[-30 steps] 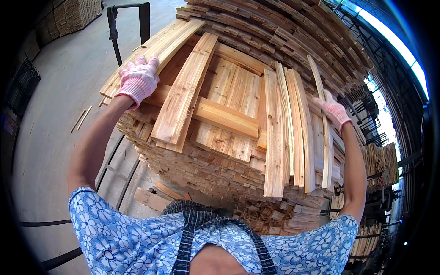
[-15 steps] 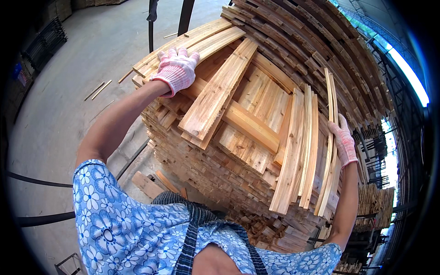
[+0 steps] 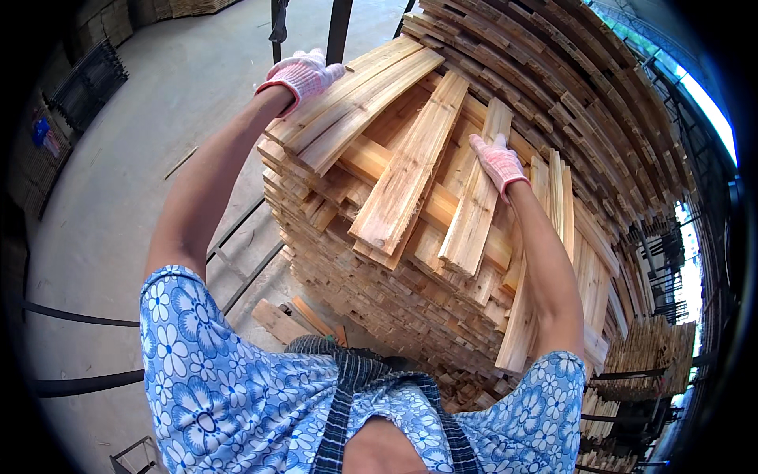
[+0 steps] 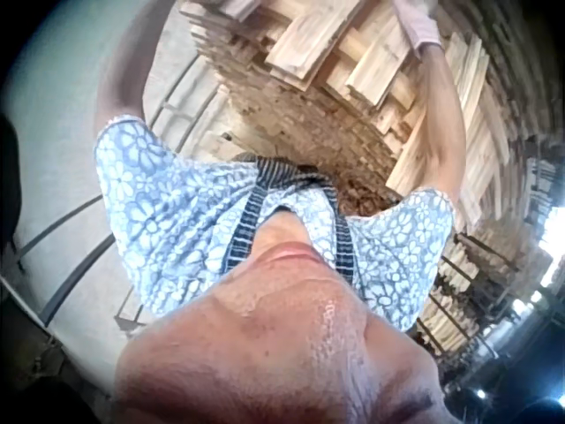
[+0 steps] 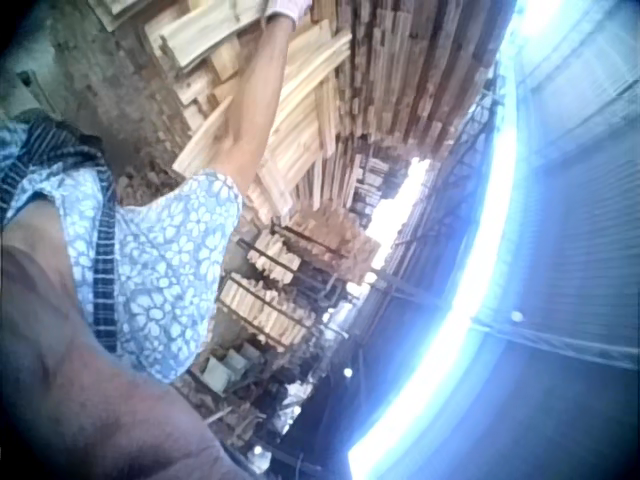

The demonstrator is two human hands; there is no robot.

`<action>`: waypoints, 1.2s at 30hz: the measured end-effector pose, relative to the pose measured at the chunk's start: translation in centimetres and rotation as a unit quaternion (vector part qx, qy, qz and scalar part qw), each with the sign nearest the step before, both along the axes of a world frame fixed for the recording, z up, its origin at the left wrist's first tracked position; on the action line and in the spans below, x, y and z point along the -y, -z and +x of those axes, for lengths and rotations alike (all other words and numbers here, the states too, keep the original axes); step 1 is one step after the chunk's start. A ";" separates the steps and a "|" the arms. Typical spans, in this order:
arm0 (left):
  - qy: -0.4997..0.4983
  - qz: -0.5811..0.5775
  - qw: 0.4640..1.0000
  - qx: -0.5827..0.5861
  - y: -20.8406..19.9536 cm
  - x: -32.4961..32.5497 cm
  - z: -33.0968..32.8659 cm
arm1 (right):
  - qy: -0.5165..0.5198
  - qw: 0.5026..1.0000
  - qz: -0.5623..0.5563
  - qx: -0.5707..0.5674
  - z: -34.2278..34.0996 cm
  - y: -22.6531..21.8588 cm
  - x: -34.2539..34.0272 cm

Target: The person repeatedly picks up stacks of wooden planks from a large pile and places them onto a pallet jack. They wear pink gloves and a blue floral shirt while performing this repetitive lifting and stacking task in a warehouse environment.

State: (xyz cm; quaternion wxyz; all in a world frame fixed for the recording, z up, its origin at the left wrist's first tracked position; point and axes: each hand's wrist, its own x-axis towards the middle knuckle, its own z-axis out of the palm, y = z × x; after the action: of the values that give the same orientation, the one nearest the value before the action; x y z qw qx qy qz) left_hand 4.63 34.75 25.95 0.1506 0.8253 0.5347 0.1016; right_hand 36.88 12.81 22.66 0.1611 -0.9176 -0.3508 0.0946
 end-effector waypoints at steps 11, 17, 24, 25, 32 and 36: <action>0.096 -0.079 0.992 0.006 3.6 -1.0 0.1 | -0.012 0.978 0.183 -0.099 -5.4 2.3 -7.7; 0.068 -0.061 0.996 0.001 3.1 0.4 1.4 | -0.016 0.991 0.128 -0.037 -3.2 3.9 -9.7; 0.024 0.100 0.995 -0.014 6.1 -1.9 0.5 | -0.226 0.972 -0.053 0.044 2.2 -3.2 -0.4; 0.003 0.154 0.987 -0.046 5.0 -0.2 0.9 | -0.124 0.980 -0.110 0.113 3.4 -4.5 3.0; 0.397 0.252 0.867 0.163 0.6 14.1 8.6 | 0.104 0.988 0.080 -0.084 14.3 -2.9 23.1; 0.519 0.132 0.844 0.015 -1.7 23.0 14.4 | 0.092 0.949 0.182 -0.239 14.3 -3.8 26.0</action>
State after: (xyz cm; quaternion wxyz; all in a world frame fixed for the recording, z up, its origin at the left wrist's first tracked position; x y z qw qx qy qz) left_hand 19.03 11.73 27.68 0.0789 0.9927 0.0075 0.0912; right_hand 51.15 -13.23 26.45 0.4129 -0.8511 -0.2277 0.2306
